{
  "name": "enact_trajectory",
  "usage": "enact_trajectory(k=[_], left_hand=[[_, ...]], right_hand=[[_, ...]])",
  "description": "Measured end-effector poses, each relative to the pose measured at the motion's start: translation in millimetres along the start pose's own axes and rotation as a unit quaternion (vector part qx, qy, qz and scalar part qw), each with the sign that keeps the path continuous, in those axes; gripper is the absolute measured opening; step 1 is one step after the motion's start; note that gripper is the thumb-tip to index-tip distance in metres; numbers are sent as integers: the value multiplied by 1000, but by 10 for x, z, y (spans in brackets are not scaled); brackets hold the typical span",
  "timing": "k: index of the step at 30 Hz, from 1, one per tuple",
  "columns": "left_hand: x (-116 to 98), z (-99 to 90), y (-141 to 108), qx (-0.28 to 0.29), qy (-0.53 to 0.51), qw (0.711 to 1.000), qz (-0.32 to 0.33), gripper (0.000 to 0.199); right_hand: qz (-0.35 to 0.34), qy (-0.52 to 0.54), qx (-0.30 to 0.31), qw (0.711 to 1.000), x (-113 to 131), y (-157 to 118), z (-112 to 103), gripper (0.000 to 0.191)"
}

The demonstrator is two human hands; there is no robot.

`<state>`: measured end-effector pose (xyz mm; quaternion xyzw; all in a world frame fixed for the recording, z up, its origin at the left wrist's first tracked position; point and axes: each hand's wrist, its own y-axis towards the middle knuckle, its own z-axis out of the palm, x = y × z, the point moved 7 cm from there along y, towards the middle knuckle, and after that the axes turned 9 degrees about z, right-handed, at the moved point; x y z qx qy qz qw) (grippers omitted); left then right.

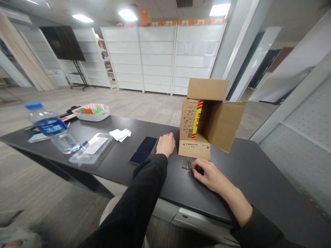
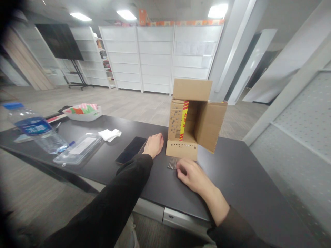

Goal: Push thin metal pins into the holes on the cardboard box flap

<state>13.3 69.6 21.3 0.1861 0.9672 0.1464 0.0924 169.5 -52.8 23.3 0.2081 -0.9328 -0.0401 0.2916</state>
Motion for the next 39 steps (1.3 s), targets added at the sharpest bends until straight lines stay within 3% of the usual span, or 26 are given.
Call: enact_trajectory(k=[17, 30, 35, 39], left_hand=[[5, 6, 1, -1, -6, 1000, -1, 22], [-4, -12, -6, 0, -7, 1000, -1, 24], [-9, -21, -11, -4, -4, 1000, 2, 24], [-9, -26, -13, -4, -3, 1000, 0, 24]], right_hand=[[-2, 10, 12, 1000, 13, -4, 15, 12], [-1, 17, -13, 1000, 47, 3, -58, 9], [39, 4, -71, 997, -103, 99, -203, 10], [119, -35, -108, 986, -309, 259, -338, 7]])
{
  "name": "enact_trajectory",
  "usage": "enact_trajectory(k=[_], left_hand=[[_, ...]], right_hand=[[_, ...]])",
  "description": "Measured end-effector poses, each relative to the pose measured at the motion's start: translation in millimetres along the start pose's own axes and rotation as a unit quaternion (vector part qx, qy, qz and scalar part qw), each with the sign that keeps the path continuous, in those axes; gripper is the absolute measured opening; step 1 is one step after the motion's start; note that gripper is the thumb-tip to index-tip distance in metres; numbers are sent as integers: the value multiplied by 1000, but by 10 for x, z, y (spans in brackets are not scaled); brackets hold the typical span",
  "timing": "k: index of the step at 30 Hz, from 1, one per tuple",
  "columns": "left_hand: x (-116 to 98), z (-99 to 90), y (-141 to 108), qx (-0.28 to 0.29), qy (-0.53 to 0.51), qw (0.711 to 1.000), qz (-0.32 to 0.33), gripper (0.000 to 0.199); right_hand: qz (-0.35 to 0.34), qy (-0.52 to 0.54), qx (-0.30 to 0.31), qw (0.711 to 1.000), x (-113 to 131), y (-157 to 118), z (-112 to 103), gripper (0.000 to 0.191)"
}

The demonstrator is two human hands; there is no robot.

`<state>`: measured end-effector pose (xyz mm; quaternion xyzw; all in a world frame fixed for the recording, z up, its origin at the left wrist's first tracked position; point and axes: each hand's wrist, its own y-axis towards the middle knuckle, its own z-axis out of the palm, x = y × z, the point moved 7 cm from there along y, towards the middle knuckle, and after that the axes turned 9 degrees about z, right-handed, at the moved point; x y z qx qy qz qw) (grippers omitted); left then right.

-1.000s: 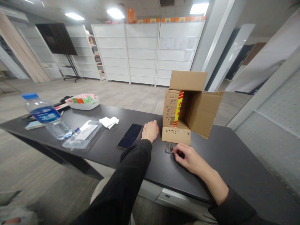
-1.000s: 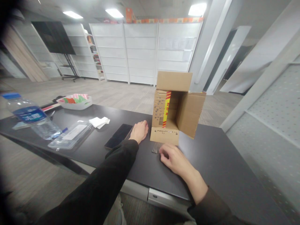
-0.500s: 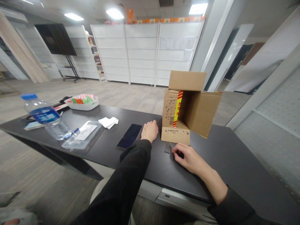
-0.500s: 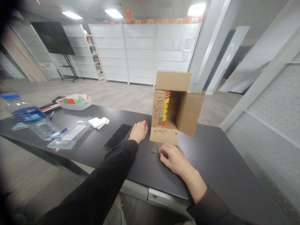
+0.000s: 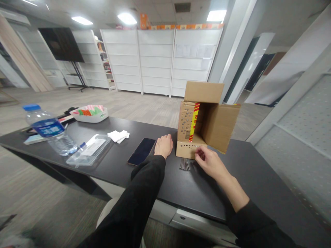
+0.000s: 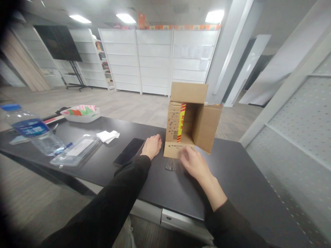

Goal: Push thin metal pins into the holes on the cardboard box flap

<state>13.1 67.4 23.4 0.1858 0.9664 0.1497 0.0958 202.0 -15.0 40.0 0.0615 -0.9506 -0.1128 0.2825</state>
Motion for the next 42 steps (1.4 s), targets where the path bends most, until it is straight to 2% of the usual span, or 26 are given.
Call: enact_trajectory(k=[4, 12, 27, 42], left_hand=[[5, -6, 2, 12, -2, 1000, -6, 25], [12, 0, 4, 15, -8, 1000, -9, 24], [21, 38, 10, 0, -3, 1000, -2, 22], [21, 36, 11, 10, -11, 1000, -5, 22]], right_hand=[[69, -62, -11, 996, -51, 193, -58, 7], [151, -139, -3, 979, 61, 374, -114, 12], [185, -137, -4, 973, -87, 331, -31, 18], [200, -157, -5, 967, -53, 341, -50, 21]])
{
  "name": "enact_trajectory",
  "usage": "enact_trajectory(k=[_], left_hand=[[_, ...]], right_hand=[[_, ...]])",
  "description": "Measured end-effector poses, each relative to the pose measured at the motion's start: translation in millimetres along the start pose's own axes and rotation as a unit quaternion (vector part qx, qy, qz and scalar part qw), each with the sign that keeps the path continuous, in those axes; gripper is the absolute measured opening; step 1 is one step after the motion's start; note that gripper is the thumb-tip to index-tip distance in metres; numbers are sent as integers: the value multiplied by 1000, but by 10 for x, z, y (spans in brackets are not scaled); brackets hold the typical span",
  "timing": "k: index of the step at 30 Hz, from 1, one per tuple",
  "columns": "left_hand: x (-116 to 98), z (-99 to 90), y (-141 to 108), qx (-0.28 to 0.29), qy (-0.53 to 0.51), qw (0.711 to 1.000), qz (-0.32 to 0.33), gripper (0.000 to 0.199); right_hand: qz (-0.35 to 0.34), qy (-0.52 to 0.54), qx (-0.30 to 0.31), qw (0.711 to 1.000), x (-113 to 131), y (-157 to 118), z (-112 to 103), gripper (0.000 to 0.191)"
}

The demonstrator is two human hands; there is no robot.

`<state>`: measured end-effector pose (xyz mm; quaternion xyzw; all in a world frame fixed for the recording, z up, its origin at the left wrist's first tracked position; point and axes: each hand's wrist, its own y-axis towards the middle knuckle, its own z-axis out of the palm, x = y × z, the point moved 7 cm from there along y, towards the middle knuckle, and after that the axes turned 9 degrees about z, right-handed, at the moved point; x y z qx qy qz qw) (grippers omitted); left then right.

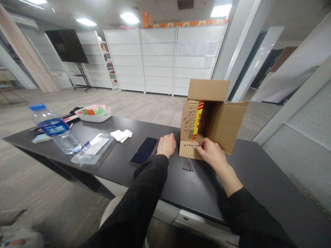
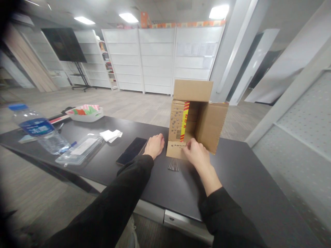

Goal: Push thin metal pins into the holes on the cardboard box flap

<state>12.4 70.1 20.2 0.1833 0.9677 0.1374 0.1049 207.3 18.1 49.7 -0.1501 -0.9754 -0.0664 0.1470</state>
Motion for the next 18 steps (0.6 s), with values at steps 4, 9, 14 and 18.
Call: enact_trajectory(k=[4, 9, 14, 18], left_hand=[[-6, -14, 0, -4, 3, 1000, 2, 21], [-8, -24, -3, 5, 5, 1000, -4, 23], [-7, -18, -2, 8, 3, 1000, -4, 23], [-5, -15, 0, 3, 6, 1000, -3, 23]], right_hand=[[4, -12, 4, 1000, 11, 3, -3, 22], [1, -23, 1, 1000, 33, 8, -17, 23], [5, -32, 0, 999, 60, 10, -29, 23], [13, -40, -2, 999, 77, 9, -38, 23]])
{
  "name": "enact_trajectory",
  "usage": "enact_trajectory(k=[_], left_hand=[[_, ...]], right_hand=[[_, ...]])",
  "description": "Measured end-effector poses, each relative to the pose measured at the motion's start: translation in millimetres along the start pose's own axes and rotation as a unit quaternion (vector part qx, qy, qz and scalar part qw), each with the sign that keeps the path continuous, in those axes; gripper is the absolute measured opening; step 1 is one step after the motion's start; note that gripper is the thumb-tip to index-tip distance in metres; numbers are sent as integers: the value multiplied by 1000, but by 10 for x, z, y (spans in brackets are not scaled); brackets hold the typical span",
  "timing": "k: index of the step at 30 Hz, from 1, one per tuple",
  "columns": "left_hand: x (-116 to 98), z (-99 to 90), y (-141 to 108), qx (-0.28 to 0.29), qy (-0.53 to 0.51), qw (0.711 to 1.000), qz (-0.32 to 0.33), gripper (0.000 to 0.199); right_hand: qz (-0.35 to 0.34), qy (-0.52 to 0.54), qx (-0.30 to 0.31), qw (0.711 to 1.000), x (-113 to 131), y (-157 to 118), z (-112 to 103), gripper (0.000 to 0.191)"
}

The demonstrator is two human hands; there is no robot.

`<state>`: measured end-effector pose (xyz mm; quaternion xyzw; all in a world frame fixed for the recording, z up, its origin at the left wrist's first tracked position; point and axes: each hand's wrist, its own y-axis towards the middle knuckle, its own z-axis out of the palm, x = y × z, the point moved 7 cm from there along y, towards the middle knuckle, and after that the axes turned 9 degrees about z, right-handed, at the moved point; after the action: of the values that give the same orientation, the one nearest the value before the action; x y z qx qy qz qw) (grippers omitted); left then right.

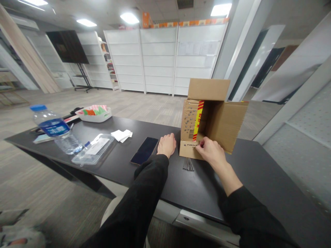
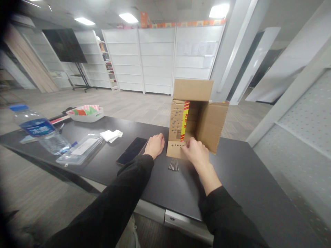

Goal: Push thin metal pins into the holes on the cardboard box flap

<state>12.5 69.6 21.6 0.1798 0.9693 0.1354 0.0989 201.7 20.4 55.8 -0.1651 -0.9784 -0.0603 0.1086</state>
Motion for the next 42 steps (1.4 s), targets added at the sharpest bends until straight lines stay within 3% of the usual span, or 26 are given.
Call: enact_trajectory(k=[20, 33, 42], left_hand=[[-2, -4, 4, -2, 4, 1000, 2, 24], [-5, -16, 0, -3, -1, 1000, 3, 23], [-5, -18, 0, -3, 0, 1000, 3, 23]], right_hand=[[15, 38, -9, 999, -2, -46, -94, 23], [-27, 68, -17, 997, 30, -51, -57, 12], [-44, 115, -62, 990, 40, -73, -124, 5]])
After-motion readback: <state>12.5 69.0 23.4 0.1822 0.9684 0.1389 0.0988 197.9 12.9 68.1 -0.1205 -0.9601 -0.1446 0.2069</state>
